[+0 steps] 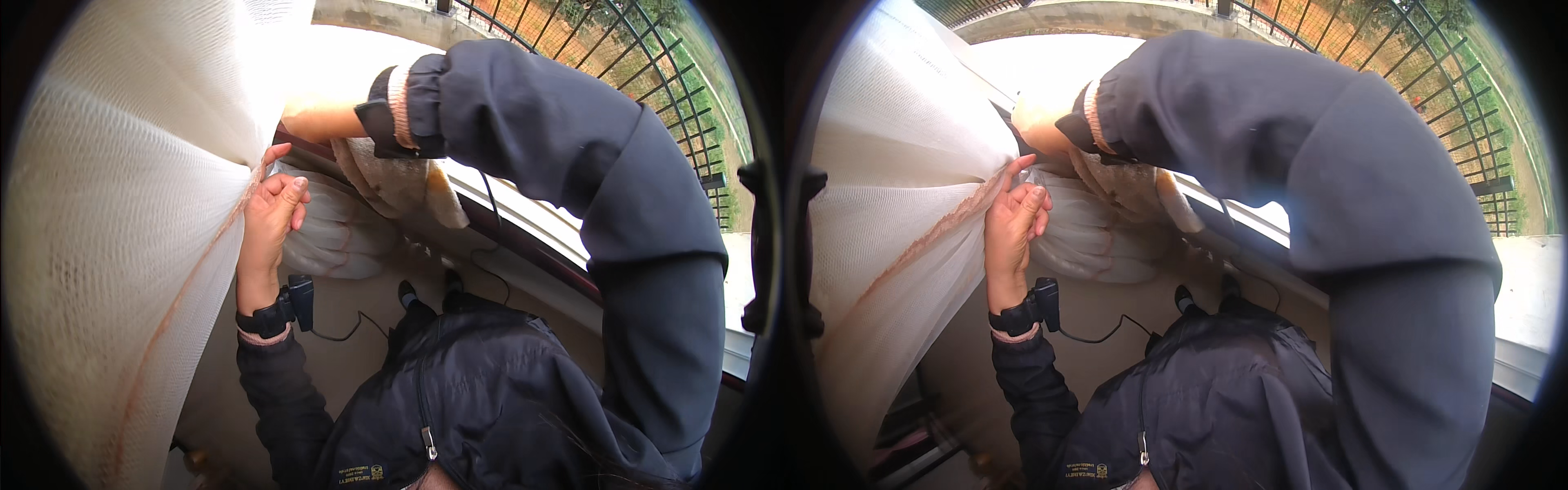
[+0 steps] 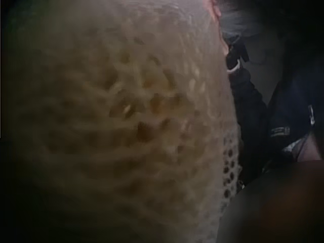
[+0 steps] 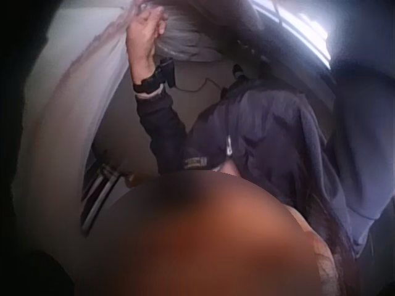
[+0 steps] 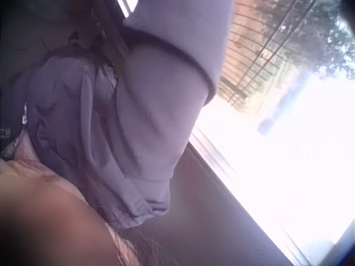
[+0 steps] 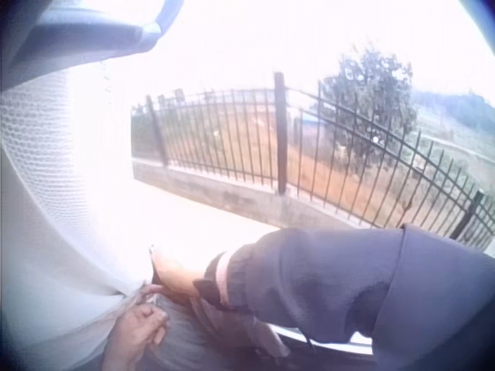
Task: The person cleans a window frame using a cloth and a toothbrush. They wipe the frame, scrub grooves with the toothbrush, and wipe again, repeating the process along the frame.
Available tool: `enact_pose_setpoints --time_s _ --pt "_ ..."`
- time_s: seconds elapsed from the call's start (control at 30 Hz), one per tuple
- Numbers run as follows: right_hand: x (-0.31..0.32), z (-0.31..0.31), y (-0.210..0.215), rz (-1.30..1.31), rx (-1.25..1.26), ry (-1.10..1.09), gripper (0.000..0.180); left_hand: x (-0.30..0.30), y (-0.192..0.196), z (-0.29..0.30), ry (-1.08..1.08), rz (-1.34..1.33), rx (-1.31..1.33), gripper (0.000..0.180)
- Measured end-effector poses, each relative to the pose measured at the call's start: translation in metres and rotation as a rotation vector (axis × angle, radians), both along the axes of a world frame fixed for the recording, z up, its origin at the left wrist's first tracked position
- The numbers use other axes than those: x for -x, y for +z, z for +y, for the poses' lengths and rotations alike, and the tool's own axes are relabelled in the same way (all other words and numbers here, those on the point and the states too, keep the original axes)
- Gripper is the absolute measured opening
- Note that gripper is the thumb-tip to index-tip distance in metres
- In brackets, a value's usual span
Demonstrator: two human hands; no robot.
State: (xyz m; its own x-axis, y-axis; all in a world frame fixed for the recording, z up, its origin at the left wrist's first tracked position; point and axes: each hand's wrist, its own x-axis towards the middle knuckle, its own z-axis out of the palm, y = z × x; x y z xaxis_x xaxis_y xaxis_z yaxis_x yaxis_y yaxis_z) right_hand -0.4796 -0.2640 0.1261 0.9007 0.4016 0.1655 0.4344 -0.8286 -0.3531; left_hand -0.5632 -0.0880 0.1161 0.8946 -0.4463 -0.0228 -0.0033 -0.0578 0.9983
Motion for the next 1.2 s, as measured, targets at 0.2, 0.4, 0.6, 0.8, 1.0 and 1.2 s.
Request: enact_pose_setpoints --time_s 0.2,0.4,0.6,0.8,1.0,1.2 --pt "-0.023 0.025 -0.012 0.010 0.044 -0.022 0.014 0.000 -0.008 0.008 -0.002 0.014 0.041 0.044" --pt "-0.014 0.019 -0.013 -0.016 0.078 -0.032 0.013 -0.002 -0.014 0.012 -0.020 0.076 0.019 0.020" --pt "0.022 -0.003 0.003 -0.085 0.104 -0.031 0.013 -0.009 -0.021 0.014 -0.048 -0.039 0.113 0.042" --pt "0.106 -0.049 0.027 -0.224 0.066 -0.033 0.012 -0.006 -0.011 0.010 -0.054 -0.073 0.213 0.041" --pt "0.218 -0.101 0.042 -0.342 0.020 -0.130 0.011 -0.005 -0.008 0.013 -0.025 -0.102 0.247 0.039" --pt "0.330 -0.139 0.046 -0.333 0.049 -0.347 0.010 -0.010 -0.012 0.017 -0.027 -0.130 0.300 0.039"
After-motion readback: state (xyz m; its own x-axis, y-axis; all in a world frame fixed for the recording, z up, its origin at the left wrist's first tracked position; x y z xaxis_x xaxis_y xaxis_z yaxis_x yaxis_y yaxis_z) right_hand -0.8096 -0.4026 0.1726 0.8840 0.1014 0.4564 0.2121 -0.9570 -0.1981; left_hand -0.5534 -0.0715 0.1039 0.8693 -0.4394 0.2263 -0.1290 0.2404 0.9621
